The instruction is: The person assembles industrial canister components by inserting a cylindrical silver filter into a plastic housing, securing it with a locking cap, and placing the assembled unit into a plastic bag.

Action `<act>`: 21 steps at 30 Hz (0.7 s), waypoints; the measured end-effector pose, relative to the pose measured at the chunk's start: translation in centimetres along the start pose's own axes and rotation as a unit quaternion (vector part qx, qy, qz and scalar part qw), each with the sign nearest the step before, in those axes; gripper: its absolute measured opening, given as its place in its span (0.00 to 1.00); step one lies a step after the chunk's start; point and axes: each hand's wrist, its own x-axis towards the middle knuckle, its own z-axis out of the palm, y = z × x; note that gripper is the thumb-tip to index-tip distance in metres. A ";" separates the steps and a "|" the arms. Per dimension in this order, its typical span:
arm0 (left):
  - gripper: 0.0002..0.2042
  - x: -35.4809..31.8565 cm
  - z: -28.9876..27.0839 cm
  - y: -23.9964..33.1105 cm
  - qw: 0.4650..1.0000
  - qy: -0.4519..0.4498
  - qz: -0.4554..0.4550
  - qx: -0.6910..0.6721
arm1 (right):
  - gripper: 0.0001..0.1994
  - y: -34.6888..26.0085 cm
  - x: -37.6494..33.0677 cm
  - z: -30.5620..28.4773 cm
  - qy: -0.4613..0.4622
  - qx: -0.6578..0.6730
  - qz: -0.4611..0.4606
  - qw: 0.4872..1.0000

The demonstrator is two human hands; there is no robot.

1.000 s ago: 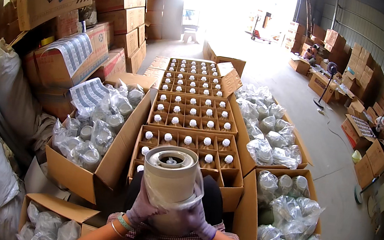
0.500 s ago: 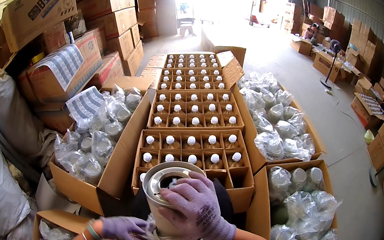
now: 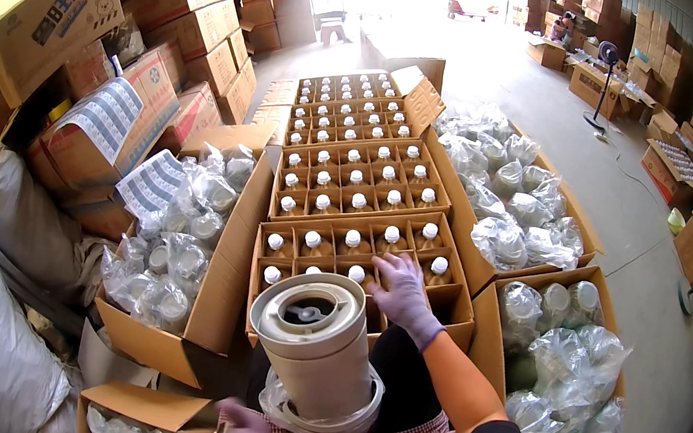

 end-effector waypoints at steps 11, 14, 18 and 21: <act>0.31 2.6 0.2 4.0 0.890 -0.279 0.342 0.113 | 0.52 -3.5 -0.5 -2.6 -0.250 0.567 0.054 0.783; 0.44 2.6 -1.4 -1.2 0.952 -0.031 0.291 0.093 | 0.55 -6.8 -0.3 -4.4 -0.096 0.667 -0.101 0.732; 0.61 9.4 -0.1 -1.1 0.984 -0.091 0.151 -0.016 | 0.55 -10.2 0.7 -5.4 -0.195 0.681 -0.156 0.689; 0.56 12.0 0.4 1.3 0.994 -0.087 0.068 -0.010 | 0.40 -10.7 5.2 -1.5 -0.190 0.733 0.062 0.650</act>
